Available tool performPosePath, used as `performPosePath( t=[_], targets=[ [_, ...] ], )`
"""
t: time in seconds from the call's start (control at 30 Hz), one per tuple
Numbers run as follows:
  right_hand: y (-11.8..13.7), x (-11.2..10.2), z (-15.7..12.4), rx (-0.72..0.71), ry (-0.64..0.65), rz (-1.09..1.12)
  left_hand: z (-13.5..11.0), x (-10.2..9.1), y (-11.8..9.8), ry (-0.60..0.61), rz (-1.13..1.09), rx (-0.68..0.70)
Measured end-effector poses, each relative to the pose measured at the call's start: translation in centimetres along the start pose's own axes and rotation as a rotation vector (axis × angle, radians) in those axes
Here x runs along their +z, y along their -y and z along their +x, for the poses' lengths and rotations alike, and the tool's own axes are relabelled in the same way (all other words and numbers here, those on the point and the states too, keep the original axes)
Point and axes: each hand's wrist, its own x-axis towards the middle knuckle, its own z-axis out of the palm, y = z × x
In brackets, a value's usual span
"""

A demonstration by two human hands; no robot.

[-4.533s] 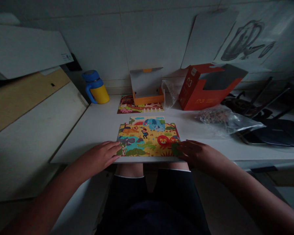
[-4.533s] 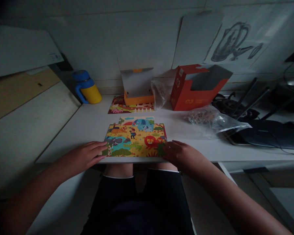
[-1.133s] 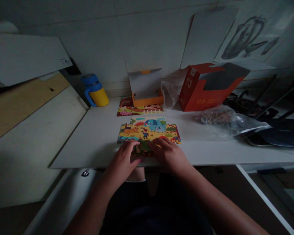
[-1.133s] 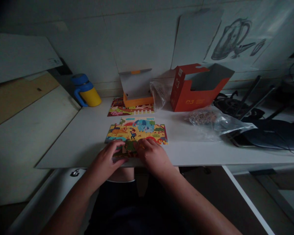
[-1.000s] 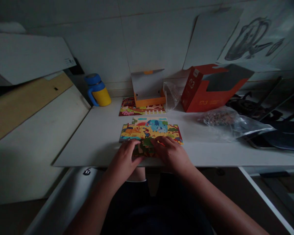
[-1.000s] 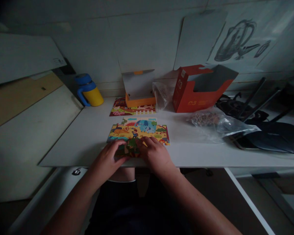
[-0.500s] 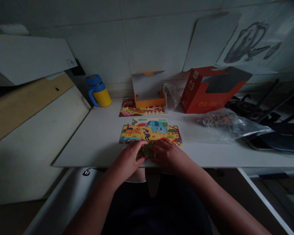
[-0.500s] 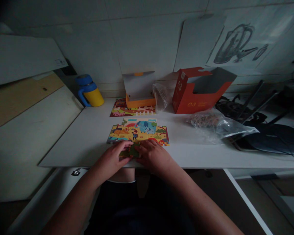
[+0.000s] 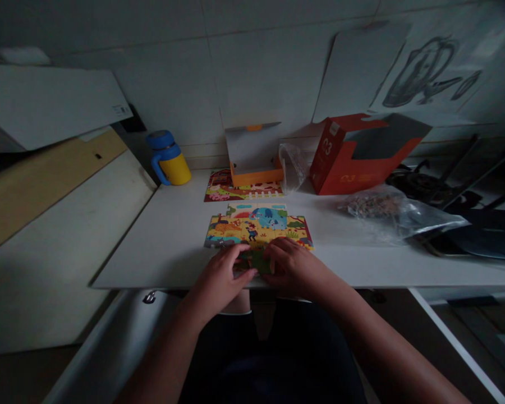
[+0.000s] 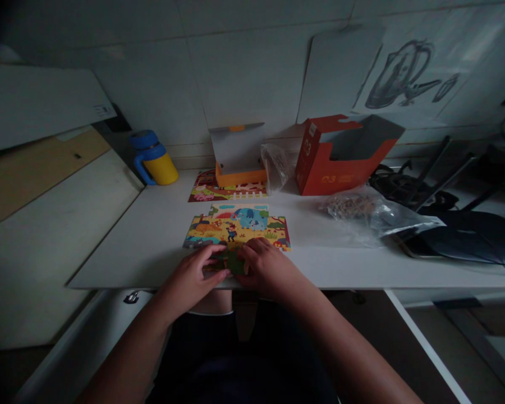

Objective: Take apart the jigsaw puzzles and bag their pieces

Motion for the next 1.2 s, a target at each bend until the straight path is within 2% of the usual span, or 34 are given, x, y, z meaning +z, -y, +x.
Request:
performPosePath(
  t=[0.13,0.3,0.43,0.6,0.7,0.97,1.2],
  targets=[
    [-0.1,0.9,-0.7,-0.059,-0.083,0.027,0.4,0.2,0.1,-0.01,-0.002,-0.027],
    [-0.2,1.3,-1.0,-0.066,-0.159,-0.004,1.8,1.1,0.7,-0.024,-0.215,-0.041],
    [-0.7,1.0,-0.6,-0.068,-0.195,-0.004,3.1,1.6,0.7,-0.106,-0.235,-0.011],
    [-1.7,1.8,-0.1,0.057,-0.366,0.08,4.0,2.2,1.1,-0.171,-0.158,0.022],
    [-2.0,2.2,0.2,0.112,-0.322,0.029,3.8,2.5,1.1,-0.179,-0.067,0.049],
    [-1.6,2.2,0.5,0.058,-0.3,-0.059,2.9,4.3,0.6,-0.244,0.272,0.205],
    [-1.7,2.4,0.2,0.022,-0.28,-0.071,2.7,4.9,0.2,-0.187,0.392,0.195]
  ],
)
